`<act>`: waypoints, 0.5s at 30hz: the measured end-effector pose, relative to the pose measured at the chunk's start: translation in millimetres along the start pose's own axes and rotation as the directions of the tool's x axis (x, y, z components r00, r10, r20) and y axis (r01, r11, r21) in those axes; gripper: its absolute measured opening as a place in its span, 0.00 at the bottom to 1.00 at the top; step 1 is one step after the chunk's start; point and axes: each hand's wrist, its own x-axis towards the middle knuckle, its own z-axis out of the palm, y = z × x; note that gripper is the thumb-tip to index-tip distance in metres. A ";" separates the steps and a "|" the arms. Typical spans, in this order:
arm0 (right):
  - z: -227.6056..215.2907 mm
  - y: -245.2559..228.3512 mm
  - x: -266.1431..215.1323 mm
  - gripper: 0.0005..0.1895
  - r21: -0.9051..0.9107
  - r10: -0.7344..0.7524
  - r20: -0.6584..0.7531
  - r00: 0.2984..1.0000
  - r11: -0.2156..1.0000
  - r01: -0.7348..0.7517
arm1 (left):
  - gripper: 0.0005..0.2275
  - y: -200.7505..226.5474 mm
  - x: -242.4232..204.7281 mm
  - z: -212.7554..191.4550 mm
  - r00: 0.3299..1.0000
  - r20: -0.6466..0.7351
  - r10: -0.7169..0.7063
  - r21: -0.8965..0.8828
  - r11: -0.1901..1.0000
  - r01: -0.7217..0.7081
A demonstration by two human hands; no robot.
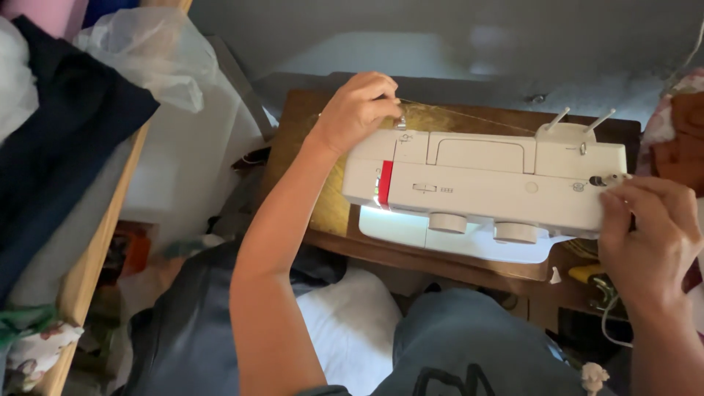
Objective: Threading the upper thread and bobbin of a sewing machine to prepare for sewing.
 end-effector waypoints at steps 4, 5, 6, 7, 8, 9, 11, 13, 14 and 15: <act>-0.9 -3.8 3.4 0.02 -0.017 0.008 0.010 1.000 1.000 -0.008 | 0.07 6.4 -0.8 -6.3 0.999 0.036 -0.013 0.004 1.000 0.012; -2.3 -7.2 5.3 0.01 -0.007 0.015 0.009 1.000 1.000 -0.015 | 0.07 5.7 -1.6 -5.5 1.000 0.019 -0.012 -0.004 1.000 0.012; -3.0 -11.1 7.7 0.01 0.004 0.021 0.008 1.000 1.000 -0.021 | 0.07 5.1 -3.1 -5.8 1.000 0.003 -0.013 -0.009 1.000 0.013; -3.2 -11.0 6.8 0.01 0.006 0.021 0.011 1.000 1.000 -0.021 | 0.07 4.8 -3.6 -3.7 1.000 0.004 -0.016 -0.011 1.000 0.016; -2.9 -10.2 6.6 0.01 0.006 0.006 0.008 1.000 1.000 -0.006 | 0.06 4.1 -3.4 -1.8 1.000 0.006 -0.029 -0.016 0.999 0.029; -2.9 -9.4 6.5 0.01 0.007 -0.010 0.005 1.000 1.000 0.010 | 0.05 3.6 -3.1 0.0 0.999 0.008 -0.043 -0.022 0.999 0.043; -1.9 -9.4 6.1 0.01 0.018 0.003 0.005 1.000 1.000 -0.003 | 0.06 1.2 -3.0 3.1 0.997 0.037 -0.071 -0.045 0.996 0.073; -1.3 -6.6 4.4 0.01 0.025 0.018 0.006 1.000 1.000 -0.018 | 0.09 0.8 -0.9 3.0 0.993 0.067 -0.097 -0.071 0.992 0.102; -0.7 -3.8 2.8 0.01 0.006 0.014 0.010 1.000 1.000 -0.014 | 0.07 1.5 0.8 1.4 0.988 0.096 -0.118 -0.087 0.988 0.126; -0.3 -0.9 1.2 0.01 -0.014 0.011 0.014 1.000 1.000 -0.010 | 0.07 2.3 2.6 -0.1 0.983 0.124 -0.138 -0.103 0.983 0.151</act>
